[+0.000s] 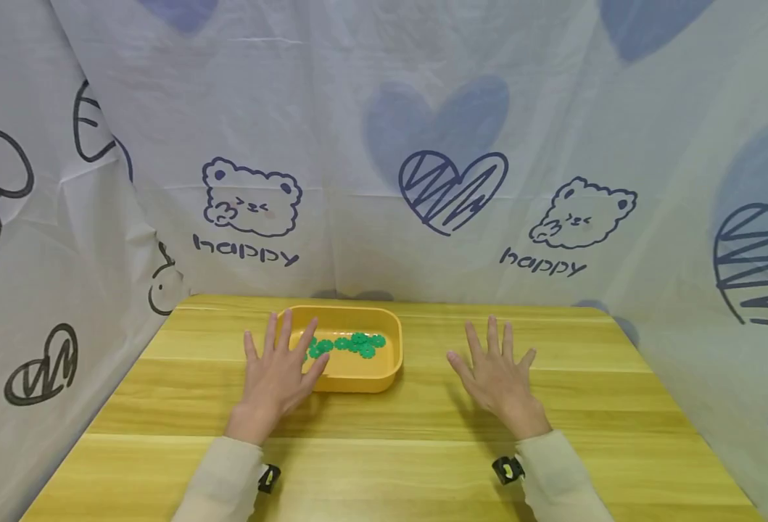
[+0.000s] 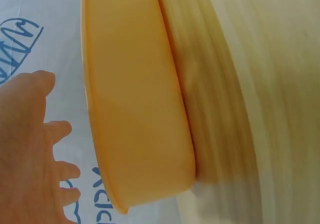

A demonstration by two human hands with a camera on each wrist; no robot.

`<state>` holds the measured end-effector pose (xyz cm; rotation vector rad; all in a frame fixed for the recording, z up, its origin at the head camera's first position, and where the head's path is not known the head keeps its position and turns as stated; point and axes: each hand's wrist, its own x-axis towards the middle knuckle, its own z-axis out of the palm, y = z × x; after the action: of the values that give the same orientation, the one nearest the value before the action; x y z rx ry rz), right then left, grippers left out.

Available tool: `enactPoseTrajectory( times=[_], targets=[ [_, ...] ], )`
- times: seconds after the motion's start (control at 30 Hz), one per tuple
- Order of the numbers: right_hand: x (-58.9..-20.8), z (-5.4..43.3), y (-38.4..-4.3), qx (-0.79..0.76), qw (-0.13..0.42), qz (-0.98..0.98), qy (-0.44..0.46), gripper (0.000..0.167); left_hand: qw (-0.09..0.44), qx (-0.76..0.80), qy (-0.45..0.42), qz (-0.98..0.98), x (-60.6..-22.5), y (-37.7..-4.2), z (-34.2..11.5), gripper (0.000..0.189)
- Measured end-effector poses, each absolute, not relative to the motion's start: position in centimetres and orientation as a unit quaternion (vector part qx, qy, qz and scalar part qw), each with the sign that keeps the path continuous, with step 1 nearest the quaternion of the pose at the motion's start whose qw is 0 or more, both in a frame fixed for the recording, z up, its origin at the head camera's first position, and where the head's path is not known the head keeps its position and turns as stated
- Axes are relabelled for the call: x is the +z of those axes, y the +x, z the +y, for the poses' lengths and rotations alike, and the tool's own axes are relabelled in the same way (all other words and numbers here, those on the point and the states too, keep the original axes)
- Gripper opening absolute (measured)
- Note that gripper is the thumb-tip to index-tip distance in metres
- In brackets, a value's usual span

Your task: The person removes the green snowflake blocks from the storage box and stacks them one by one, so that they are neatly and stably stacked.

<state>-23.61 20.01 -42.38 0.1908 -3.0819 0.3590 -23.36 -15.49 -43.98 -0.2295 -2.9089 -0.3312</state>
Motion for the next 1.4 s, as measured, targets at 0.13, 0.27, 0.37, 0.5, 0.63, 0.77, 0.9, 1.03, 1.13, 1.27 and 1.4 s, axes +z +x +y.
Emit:
enactPoseTrajectory(
  times=[0.13,0.27,0.37,0.5,0.63,0.77,0.9,1.03,1.13,1.27,1.4],
  targets=[
    [-42.4,20.2,-23.9,0.153,0.011,-0.985,0.075,0.077,0.104,-0.137,-0.084,-0.981,-43.8,-23.6,-16.6,0.067],
    [-42.3,20.1,-24.8,0.241,0.029,-0.963,0.118,0.072,0.109,-0.204,-0.103,-0.967,-43.0,-23.8,-18.4,0.061],
    [-42.3,19.6,-25.8,0.297,0.057,-0.941,0.149,0.059,0.103,-0.27,-0.121,-0.95,-42.6,-24.1,-20.0,0.058],
    [-42.4,18.4,-27.1,0.357,0.077,-0.915,0.171,0.037,0.081,-0.339,-0.124,-0.929,-42.9,-24.7,-22.0,0.054],
    [-42.7,16.8,-28.3,0.398,0.076,-0.896,0.182,0.028,0.04,-0.384,-0.105,-0.917,-43.7,-25.1,-23.5,0.053],
    [-42.8,15.0,-29.3,0.41,0.074,-0.889,0.191,0.028,0.005,-0.443,-0.079,-0.893,-44.6,-25.5,-24.3,0.051],
    [-42.8,13.4,-30.1,0.411,0.068,-0.886,0.203,0.027,-0.012,-0.508,-0.071,-0.858,-45.4,-25.8,-24.8,0.05],
    [-42.6,12.1,-30.6,0.407,0.059,-0.885,0.218,0.026,-0.028,-0.557,-0.079,-0.826,-46.0,-26.1,-25.1,0.052],
    [-42.5,11.3,-31.0,0.409,0.048,-0.883,0.224,0.027,-0.038,-0.574,-0.084,-0.814,-46.3,-26.3,-25.3,0.053],
    [-42.7,10.3,-31.5,0.401,0.028,-0.886,0.231,0.027,-0.048,-0.585,-0.084,-0.805,-46.6,-26.5,-25.4,0.052],
    [-43.0,9.5,-32.0,0.377,0.011,-0.893,0.246,0.027,-0.056,-0.605,-0.087,-0.79,-46.9,-26.8,-25.3,0.051]
  ],
)
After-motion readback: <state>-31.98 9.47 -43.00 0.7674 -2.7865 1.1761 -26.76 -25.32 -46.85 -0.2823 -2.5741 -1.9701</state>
